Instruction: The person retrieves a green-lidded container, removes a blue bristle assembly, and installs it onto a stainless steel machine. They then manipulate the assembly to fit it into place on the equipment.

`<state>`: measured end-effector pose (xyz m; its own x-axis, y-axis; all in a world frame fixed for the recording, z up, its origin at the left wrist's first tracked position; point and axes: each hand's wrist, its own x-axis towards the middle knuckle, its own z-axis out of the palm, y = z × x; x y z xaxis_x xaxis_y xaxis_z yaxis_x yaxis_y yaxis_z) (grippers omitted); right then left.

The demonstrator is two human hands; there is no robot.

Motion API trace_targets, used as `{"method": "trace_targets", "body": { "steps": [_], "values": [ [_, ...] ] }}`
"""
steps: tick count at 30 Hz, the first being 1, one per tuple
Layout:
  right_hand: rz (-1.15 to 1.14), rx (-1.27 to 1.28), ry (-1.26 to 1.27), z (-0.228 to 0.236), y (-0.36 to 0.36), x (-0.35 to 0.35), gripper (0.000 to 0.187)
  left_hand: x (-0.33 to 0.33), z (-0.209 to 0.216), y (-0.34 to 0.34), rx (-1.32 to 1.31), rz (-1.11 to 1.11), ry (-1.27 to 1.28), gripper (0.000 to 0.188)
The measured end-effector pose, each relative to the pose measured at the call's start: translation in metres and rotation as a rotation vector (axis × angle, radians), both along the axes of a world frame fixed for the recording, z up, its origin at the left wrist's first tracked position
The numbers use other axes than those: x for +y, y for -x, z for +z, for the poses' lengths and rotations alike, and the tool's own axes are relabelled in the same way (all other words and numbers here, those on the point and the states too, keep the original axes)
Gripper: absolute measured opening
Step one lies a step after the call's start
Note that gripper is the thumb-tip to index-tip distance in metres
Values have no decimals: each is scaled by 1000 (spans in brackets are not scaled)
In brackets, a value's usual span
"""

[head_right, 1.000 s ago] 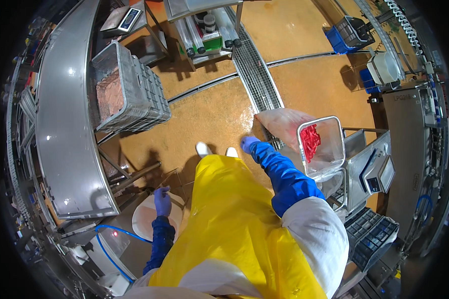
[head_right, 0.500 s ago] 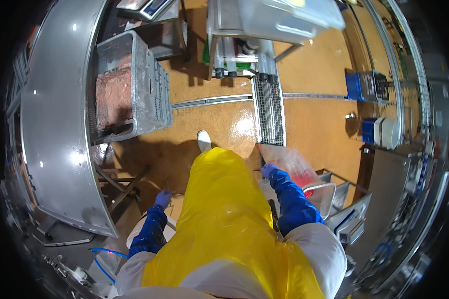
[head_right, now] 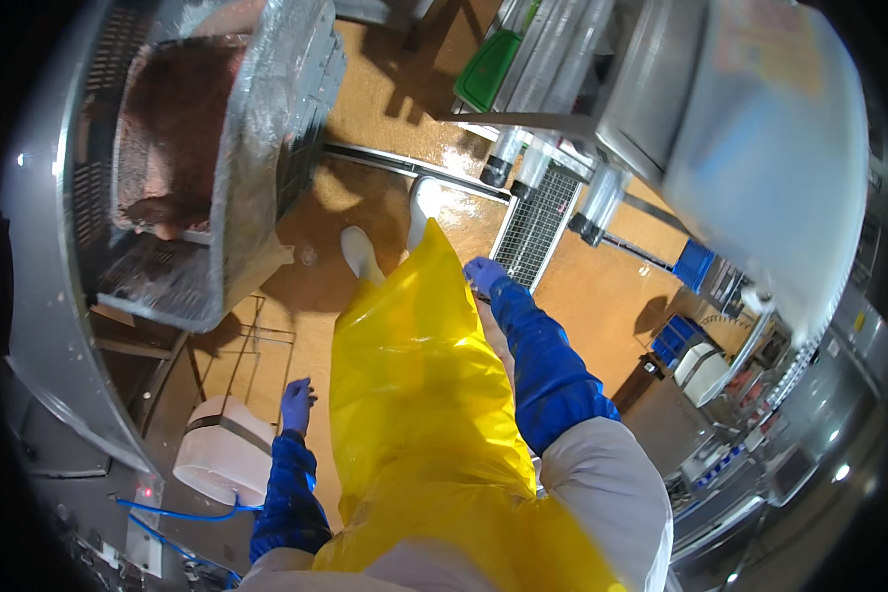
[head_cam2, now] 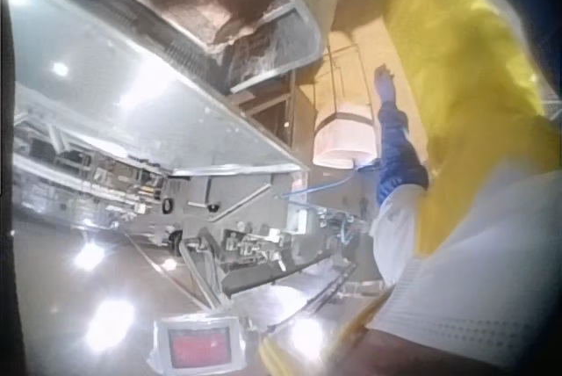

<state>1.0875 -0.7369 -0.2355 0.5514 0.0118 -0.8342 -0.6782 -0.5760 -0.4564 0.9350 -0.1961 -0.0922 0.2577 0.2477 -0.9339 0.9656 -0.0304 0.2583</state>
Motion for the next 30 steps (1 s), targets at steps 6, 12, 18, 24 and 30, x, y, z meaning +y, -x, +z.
{"method": "trace_targets", "body": {
  "steps": [6,12,18,24,30],
  "values": [
    [-781,296,98,-96,-121,-44,21,-43,18,76,330,179,-62,21],
    [-1142,191,-42,-150,-105,-103,29,-104,38,81,417,4,-34,20],
    [-1327,165,-111,-167,-83,-135,31,-86,34,118,362,-33,-37,21],
    [-1411,98,-237,-186,-86,-138,32,-62,50,74,490,14,-64,21],
    [-1514,-1,-387,-203,-63,-118,34,-17,44,52,471,-48,-73,22]
  ]
}}
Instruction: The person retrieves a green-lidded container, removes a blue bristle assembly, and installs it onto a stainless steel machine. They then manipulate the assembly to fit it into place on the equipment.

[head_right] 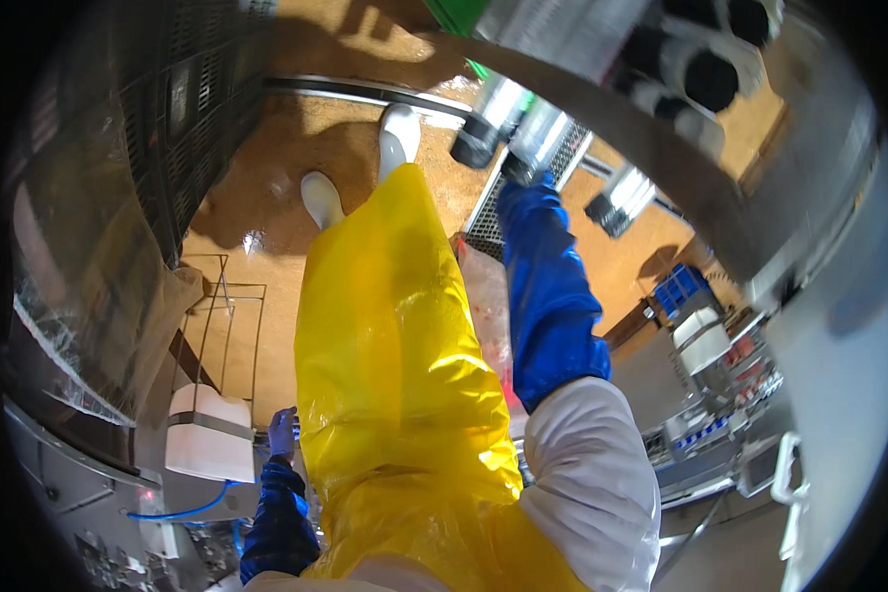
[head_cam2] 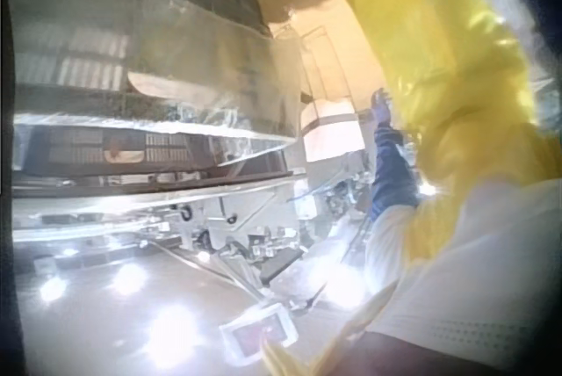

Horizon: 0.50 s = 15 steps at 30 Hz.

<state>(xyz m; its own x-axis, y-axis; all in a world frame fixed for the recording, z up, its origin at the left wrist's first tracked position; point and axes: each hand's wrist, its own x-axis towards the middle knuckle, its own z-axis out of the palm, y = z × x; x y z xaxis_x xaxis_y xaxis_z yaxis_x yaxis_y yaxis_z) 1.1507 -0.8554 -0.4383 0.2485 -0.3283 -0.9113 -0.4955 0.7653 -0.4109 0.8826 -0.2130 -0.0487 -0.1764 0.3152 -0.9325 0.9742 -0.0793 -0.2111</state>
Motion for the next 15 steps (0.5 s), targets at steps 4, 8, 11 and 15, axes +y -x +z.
{"method": "trace_targets", "body": {
  "steps": [4,8,11,15],
  "values": [
    [-41,-63,-12,-4,8,30,35,19,-16,-5,-95,-57,42,20],
    [-28,88,-61,13,32,62,29,51,-17,-10,-165,-199,18,19],
    [-68,128,-125,-9,76,72,28,79,-16,-26,-137,-236,-35,19],
    [-218,47,-90,-13,103,85,22,119,-13,-37,-104,-372,-95,18]
  ]
}}
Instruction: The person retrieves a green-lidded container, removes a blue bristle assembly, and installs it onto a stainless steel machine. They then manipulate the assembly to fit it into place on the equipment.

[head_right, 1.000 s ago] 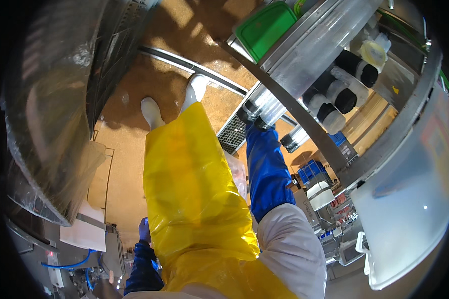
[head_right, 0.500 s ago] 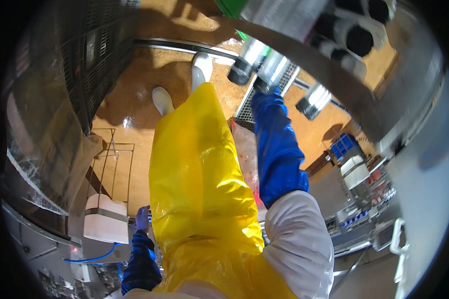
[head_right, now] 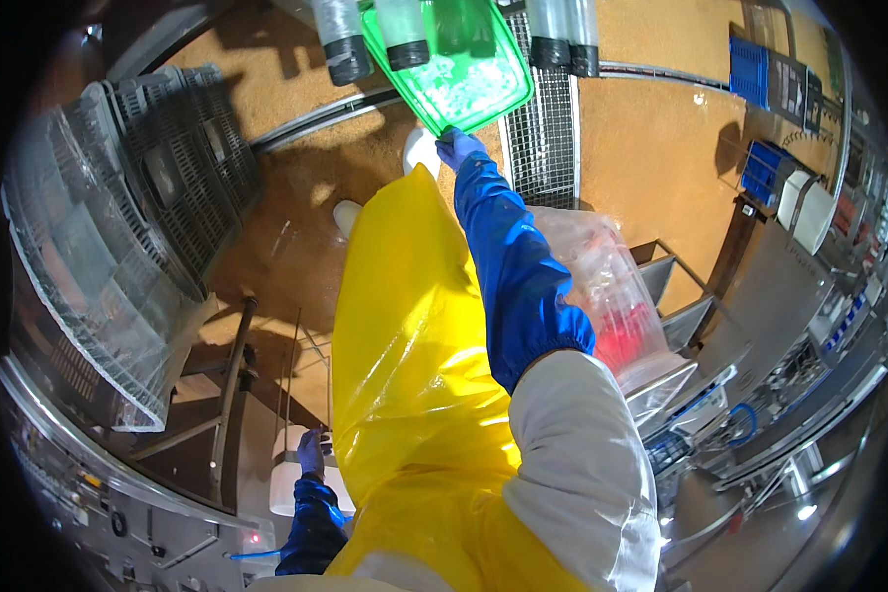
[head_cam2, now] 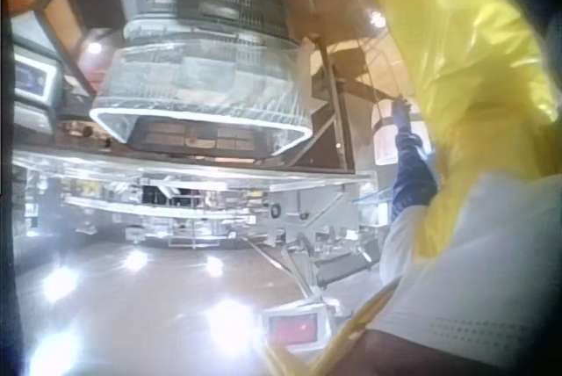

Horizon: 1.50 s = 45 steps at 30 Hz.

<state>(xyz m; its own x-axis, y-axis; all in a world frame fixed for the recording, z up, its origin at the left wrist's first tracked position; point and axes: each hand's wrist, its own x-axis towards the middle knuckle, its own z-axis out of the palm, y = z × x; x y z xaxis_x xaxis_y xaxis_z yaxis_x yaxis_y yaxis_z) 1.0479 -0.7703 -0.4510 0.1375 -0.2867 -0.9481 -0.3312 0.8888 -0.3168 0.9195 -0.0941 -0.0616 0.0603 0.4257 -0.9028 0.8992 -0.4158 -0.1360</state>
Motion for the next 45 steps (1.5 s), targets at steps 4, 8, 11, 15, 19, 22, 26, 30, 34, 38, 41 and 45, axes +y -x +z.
{"method": "trace_targets", "body": {
  "steps": [4,8,11,15,19,22,26,30,34,38,41,45],
  "values": [
    [-75,-45,58,10,-3,6,20,8,-1,-5,9,-55,-24,17],
    [-227,-42,147,13,-1,2,29,5,-10,-20,2,-163,48,16],
    [-233,31,233,23,-1,-4,31,4,-17,-27,-17,-161,51,17],
    [-183,39,366,49,17,-27,34,-12,-16,-38,-26,-201,89,18],
    [-6,140,612,119,48,-40,27,-21,-8,-46,-38,-269,82,20],
    [333,373,718,196,46,-55,25,-23,-12,-53,-45,-284,175,21],
    [744,640,592,235,64,-65,42,-30,-23,-80,-93,-194,250,20],
    [820,768,553,245,109,-56,48,-23,-21,-105,-112,-210,249,18],
    [417,550,393,247,153,-51,34,-11,-45,-121,-121,-271,263,19],
    [179,455,425,266,166,-37,27,-45,-62,-144,-223,-246,304,19],
    [62,357,344,272,168,-57,28,-78,-48,-153,-216,-276,388,18],
    [105,239,257,285,120,-60,21,-96,-43,-158,-196,-339,435,20]
  ]
}}
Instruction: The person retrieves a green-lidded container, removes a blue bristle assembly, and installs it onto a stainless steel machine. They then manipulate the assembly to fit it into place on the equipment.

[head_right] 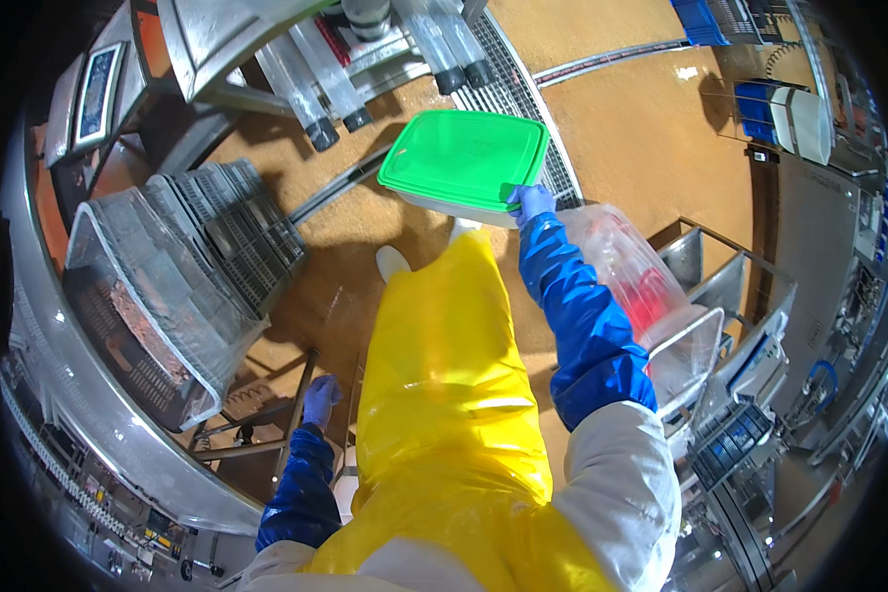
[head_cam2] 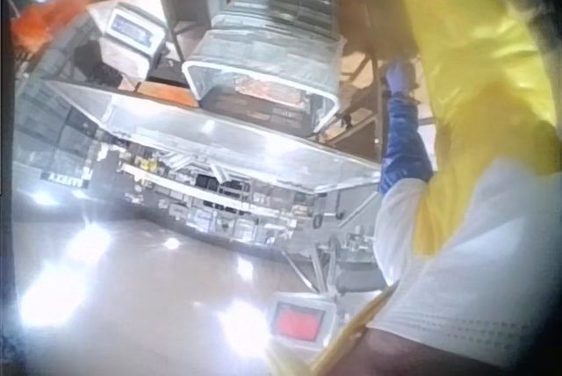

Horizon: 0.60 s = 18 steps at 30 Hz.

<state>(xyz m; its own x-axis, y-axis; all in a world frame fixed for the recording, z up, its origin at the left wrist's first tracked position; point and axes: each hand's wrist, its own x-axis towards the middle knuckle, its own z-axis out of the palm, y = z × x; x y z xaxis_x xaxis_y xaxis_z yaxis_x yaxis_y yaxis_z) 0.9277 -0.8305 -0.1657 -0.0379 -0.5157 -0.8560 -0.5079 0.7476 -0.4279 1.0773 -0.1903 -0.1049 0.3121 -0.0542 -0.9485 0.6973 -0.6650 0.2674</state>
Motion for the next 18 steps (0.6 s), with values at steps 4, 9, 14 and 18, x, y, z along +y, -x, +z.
{"method": "trace_targets", "body": {
  "steps": [4,9,14,18],
  "values": [
    [-217,-479,64,-60,-52,8,24,-33,7,3,-19,13,-127,19],
    [-148,-569,-31,-147,-149,-10,16,-32,15,14,45,-18,-165,16],
    [31,-509,126,-227,-245,-43,23,-122,61,30,75,72,-338,12],
    [-110,-664,-16,-247,-287,-93,20,-168,62,17,31,49,-264,16]
  ]
}}
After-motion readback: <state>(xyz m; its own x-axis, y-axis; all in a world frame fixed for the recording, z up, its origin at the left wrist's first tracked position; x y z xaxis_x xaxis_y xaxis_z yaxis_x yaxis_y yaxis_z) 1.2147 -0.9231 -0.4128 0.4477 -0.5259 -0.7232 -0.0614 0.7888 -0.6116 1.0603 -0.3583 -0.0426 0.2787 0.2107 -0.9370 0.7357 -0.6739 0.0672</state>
